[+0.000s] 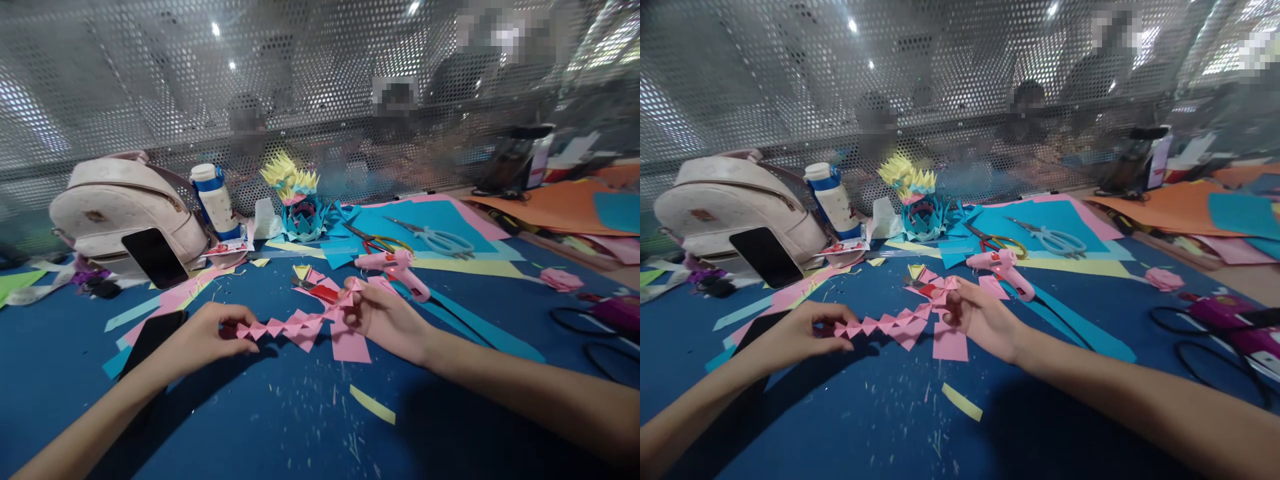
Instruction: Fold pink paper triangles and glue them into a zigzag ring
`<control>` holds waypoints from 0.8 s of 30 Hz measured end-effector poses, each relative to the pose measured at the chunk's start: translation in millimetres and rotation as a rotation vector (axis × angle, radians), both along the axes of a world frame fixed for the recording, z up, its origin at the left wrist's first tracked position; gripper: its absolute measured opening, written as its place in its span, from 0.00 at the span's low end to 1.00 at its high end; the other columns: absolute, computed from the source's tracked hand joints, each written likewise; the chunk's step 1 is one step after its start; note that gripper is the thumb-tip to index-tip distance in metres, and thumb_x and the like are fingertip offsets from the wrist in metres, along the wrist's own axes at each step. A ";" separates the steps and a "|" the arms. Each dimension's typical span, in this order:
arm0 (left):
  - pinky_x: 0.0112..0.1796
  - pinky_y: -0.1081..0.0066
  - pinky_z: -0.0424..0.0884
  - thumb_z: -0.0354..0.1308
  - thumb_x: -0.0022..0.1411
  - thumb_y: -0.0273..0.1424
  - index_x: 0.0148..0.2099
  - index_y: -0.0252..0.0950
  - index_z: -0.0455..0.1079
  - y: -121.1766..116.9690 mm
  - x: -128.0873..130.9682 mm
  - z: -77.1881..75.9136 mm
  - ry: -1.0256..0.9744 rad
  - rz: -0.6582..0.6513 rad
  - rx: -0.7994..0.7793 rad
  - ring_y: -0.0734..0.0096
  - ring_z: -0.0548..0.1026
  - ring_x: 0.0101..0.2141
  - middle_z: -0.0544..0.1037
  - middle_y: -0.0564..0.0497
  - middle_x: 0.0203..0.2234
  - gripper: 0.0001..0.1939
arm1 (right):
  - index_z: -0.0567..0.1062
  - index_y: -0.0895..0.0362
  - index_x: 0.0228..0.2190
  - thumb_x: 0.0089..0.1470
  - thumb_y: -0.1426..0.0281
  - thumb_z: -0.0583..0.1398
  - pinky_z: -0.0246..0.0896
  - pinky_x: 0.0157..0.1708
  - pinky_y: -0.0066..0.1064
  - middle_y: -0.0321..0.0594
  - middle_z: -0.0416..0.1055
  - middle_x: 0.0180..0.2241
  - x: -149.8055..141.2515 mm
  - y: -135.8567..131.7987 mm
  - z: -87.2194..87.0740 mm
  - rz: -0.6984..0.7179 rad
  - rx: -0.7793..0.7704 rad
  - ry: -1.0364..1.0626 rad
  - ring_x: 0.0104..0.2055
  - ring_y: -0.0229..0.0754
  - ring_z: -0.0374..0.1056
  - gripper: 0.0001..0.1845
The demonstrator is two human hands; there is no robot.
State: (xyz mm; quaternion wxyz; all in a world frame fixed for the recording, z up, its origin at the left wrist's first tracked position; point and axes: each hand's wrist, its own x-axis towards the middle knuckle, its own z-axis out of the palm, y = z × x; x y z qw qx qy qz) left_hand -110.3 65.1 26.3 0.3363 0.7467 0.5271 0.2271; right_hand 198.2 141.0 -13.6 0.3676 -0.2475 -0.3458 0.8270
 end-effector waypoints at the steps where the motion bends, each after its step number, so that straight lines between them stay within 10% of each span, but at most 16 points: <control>1: 0.27 0.77 0.68 0.66 0.56 0.35 0.37 0.37 0.77 1.5 -3.1 0.5 -0.031 -0.012 -0.021 0.74 0.73 0.25 0.78 0.54 0.26 0.08 | 0.66 0.54 0.32 0.53 0.65 0.65 0.63 0.33 0.29 0.31 0.65 0.27 0.5 0.7 -0.2 0.000 -0.015 0.007 0.28 0.35 0.63 0.12; 15: 0.23 0.78 0.74 0.70 0.53 0.28 0.30 0.33 0.77 13.6 -23.6 2.6 -0.562 0.087 -0.196 0.74 0.78 0.23 0.80 0.48 0.28 0.05 | 0.61 0.53 0.30 0.54 0.64 0.61 0.54 0.25 0.27 0.30 0.49 0.23 -2.9 -1.2 5.0 0.112 0.039 0.028 0.26 0.38 0.51 0.13; 20: 0.19 0.78 0.67 0.74 0.45 0.47 0.41 0.39 0.73 7.9 -9.5 -11.6 -0.851 0.103 -0.124 0.77 0.70 0.17 0.70 0.59 0.17 0.26 | 0.63 0.54 0.30 0.55 0.60 0.64 0.51 0.24 0.26 0.28 0.49 0.21 -5.0 -7.4 6.5 0.178 0.090 0.017 0.25 0.36 0.51 0.15; 24: 0.30 0.75 0.72 0.71 0.50 0.49 0.38 0.40 0.71 -8.0 20.8 -14.6 -1.110 0.123 -0.193 0.75 0.73 0.25 0.62 0.61 0.17 0.22 | 0.70 0.58 0.31 0.54 0.60 0.67 0.50 0.24 0.24 0.30 0.58 0.19 -7.4 -14.7 3.4 0.263 0.131 -0.014 0.26 0.35 0.57 0.15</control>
